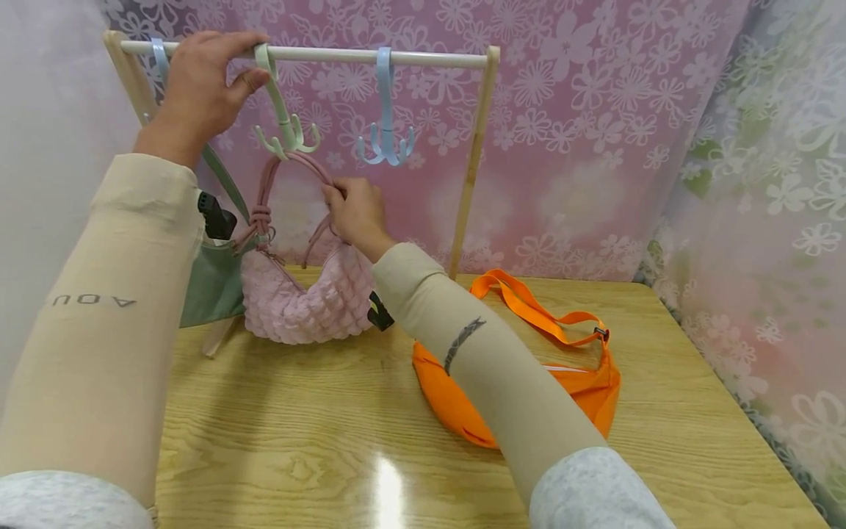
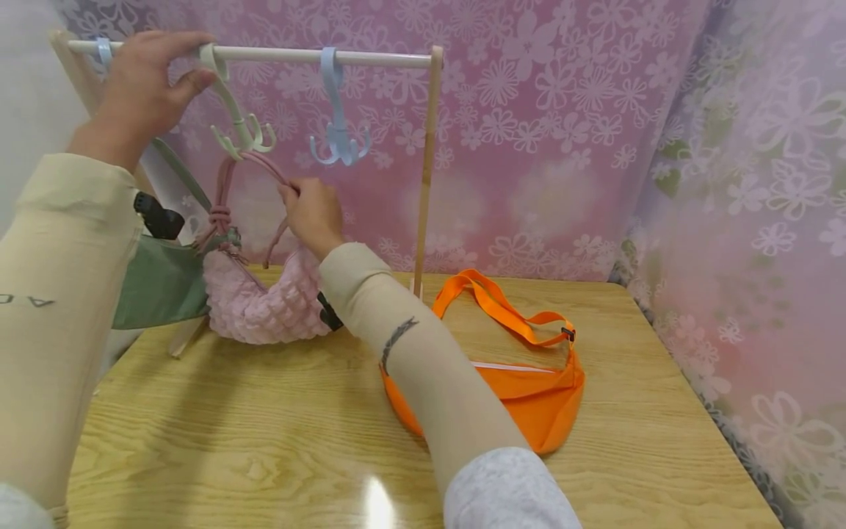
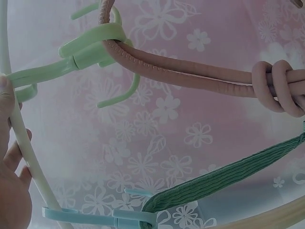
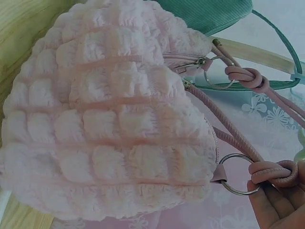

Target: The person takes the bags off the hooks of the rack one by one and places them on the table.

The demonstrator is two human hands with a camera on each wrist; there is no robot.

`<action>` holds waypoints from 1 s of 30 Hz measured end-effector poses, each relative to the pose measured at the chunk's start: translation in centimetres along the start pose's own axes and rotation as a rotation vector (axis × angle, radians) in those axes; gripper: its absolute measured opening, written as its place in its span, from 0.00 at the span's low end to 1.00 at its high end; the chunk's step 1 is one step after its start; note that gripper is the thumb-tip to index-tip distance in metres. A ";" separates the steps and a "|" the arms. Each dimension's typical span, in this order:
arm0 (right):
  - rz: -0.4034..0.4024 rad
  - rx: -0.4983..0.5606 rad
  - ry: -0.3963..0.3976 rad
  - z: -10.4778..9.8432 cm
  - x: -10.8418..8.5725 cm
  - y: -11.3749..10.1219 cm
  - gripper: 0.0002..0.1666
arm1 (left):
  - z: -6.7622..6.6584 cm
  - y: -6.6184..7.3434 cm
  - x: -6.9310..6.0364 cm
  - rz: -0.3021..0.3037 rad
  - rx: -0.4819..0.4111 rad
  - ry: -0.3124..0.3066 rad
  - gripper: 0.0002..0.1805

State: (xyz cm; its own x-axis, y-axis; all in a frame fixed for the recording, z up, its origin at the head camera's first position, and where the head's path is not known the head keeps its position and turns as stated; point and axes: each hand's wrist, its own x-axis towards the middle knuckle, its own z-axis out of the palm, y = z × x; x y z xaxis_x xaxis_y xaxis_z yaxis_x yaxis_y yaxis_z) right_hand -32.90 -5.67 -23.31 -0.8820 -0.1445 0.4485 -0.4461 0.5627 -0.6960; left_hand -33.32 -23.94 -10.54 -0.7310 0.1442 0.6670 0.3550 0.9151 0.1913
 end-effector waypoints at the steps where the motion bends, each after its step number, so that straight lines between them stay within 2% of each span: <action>1: 0.004 0.000 -0.001 0.0 0.0 -0.1 0.16 | 0.0 0.0 0.0 -0.002 0.000 0.000 0.26; 6: 0.005 0.023 0.001 -0.3 0.3 -0.5 0.16 | -0.1 0.0 0.0 -0.019 -0.003 0.005 0.26; 11: -0.011 0.042 0.020 -0.6 0.7 -1.0 0.16 | 0.0 0.0 0.1 -0.008 -0.001 0.022 0.26; 24: 0.013 0.124 -0.012 -1.4 1.1 -2.3 0.18 | 0.3 0.1 0.0 -0.006 -0.017 0.073 0.26; 30: 0.037 0.171 0.005 -1.7 1.3 -3.0 0.17 | 0.5 0.1 0.0 0.005 -0.025 0.088 0.27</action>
State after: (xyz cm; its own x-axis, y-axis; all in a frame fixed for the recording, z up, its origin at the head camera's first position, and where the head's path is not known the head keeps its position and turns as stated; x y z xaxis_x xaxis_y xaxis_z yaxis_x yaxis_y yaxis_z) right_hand -32.47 -6.17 -19.74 -0.8976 -0.1223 0.4235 -0.4334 0.4207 -0.7970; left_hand -33.55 -23.67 -10.85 -0.6756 0.1142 0.7283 0.3739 0.9045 0.2050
